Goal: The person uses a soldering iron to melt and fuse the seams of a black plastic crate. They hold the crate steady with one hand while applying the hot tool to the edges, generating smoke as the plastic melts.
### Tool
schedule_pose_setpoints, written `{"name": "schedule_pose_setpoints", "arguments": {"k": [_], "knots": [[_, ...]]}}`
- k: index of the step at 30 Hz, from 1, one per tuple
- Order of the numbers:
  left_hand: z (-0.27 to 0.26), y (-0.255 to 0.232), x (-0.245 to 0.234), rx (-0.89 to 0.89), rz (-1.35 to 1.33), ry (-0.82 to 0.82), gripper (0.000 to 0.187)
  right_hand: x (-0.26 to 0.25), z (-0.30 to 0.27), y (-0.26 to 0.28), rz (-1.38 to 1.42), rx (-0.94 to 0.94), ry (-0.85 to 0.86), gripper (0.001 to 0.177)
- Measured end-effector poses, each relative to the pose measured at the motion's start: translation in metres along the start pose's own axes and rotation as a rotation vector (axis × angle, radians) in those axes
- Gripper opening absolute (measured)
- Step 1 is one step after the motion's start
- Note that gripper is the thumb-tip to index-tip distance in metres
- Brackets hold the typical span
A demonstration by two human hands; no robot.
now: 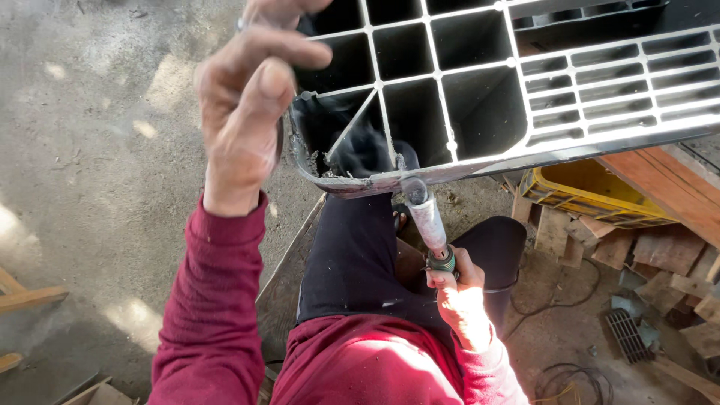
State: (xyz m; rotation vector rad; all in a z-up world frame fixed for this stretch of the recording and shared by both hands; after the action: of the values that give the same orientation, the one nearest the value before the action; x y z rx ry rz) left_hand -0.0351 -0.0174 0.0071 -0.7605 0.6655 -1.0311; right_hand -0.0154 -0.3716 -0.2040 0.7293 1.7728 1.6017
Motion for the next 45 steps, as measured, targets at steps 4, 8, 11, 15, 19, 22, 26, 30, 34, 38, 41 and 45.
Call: {"name": "schedule_pose_setpoints", "arguments": {"k": [4,8,11,15,19,22,26,30,34,38,41,45], "knots": [[-0.019,-0.023,0.014,0.075,-0.054,0.069,0.05,-0.002,-0.006,-0.007,0.175,0.045,-0.002,0.025],[-0.032,-0.035,0.038,0.009,0.079,0.049,0.058,0.0,-0.036,-0.005,0.596,0.068,0.02,0.034],[-0.036,-0.038,0.045,-0.049,0.194,0.048,0.058,0.01,-0.05,0.011,0.497,0.084,-0.047,0.041],[-0.033,-0.033,0.044,-0.055,0.246,0.083,0.048,0.019,-0.053,0.047,-0.27,-0.181,-0.2,0.048],[-0.035,-0.036,0.042,-0.072,0.287,0.129,0.036,0.01,-0.043,0.07,-0.386,-0.313,-0.238,0.055],[-0.033,-0.041,0.041,-0.09,0.267,0.152,0.027,-0.009,-0.033,0.082,-0.79,-0.214,-0.246,0.048],[-0.033,-0.047,0.042,-0.13,0.231,0.157,0.015,-0.029,-0.019,0.085,-0.834,-0.283,-0.168,0.043],[-0.03,-0.054,0.044,-0.125,0.235,0.174,0.012,-0.036,-0.016,0.075,-0.755,-0.339,-0.17,0.045],[-0.032,-0.053,0.042,-0.126,0.252,0.183,0.012,-0.035,-0.03,0.048,-0.358,-0.361,-0.064,0.061],[-0.039,-0.03,0.043,-0.004,0.201,0.029,0.03,-0.022,-0.064,0.02,0.417,0.075,0.089,0.064],[-0.046,0.002,0.049,0.143,0.143,-0.193,0.063,-0.011,-0.073,0.0,0.556,0.16,0.146,0.057],[-0.086,0.025,0.061,0.061,-0.048,-0.406,0.077,-0.009,-0.052,-0.031,0.654,0.121,0.251,0.044]]}}
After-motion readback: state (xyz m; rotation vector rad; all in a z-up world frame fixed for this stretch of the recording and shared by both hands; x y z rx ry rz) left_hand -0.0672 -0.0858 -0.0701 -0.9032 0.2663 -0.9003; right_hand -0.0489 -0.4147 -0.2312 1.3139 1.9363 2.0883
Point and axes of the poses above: each hand's wrist, its own z-axis towards the middle knuckle, its own x-axis out of the palm, y = z × x, the point moved 2 cm from there along z, towards the middle knuckle, and after that the axes turned 8 degrees about y, right-handed, at the moved point
